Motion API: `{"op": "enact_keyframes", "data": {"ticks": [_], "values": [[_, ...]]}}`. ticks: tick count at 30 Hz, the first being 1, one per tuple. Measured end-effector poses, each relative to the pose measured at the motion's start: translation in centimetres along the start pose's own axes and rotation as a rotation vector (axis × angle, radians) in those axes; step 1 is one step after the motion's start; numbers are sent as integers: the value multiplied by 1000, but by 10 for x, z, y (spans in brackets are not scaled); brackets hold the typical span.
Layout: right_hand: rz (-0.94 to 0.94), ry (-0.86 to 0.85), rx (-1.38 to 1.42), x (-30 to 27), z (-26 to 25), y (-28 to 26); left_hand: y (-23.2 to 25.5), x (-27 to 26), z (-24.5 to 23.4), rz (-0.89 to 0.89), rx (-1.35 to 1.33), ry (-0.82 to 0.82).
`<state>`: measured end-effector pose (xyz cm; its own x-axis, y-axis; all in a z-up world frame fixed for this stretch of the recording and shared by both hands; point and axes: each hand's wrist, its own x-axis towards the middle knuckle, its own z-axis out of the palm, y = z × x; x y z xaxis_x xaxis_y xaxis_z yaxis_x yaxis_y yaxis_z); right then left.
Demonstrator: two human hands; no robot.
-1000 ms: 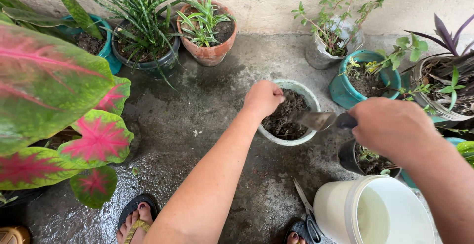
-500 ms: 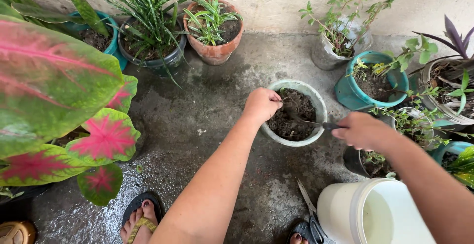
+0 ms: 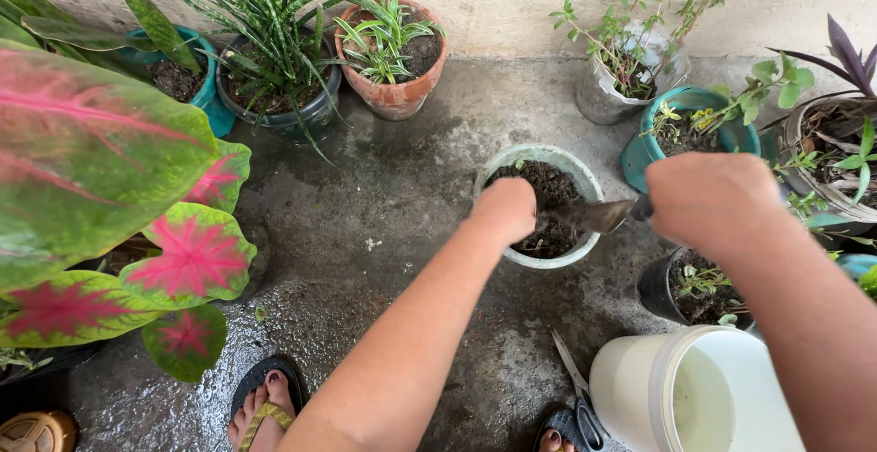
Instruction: Propagating and cutting stems of a plant, planting them into soil pots, and watering.
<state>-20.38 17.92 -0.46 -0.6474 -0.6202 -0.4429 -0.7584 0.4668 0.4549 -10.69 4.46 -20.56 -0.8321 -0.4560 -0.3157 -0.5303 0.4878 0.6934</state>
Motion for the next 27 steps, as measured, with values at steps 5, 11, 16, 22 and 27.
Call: {"op": "enact_keyframes", "data": {"ticks": [5,11,16,22,27], "values": [[-68,30,-13,13,27,-11,3,4,29,9,275,-82],[-59,28,20,16,33,-5,20,1,37,-37,323,-121],[-56,32,28,8,29,-5,46,-13,32,-74,431,-100],[6,-19,-1,-8,8,9,8,14,50,-133,307,-48],[50,-18,3,-18,-5,15,16,7,4,-193,164,-67]]}}
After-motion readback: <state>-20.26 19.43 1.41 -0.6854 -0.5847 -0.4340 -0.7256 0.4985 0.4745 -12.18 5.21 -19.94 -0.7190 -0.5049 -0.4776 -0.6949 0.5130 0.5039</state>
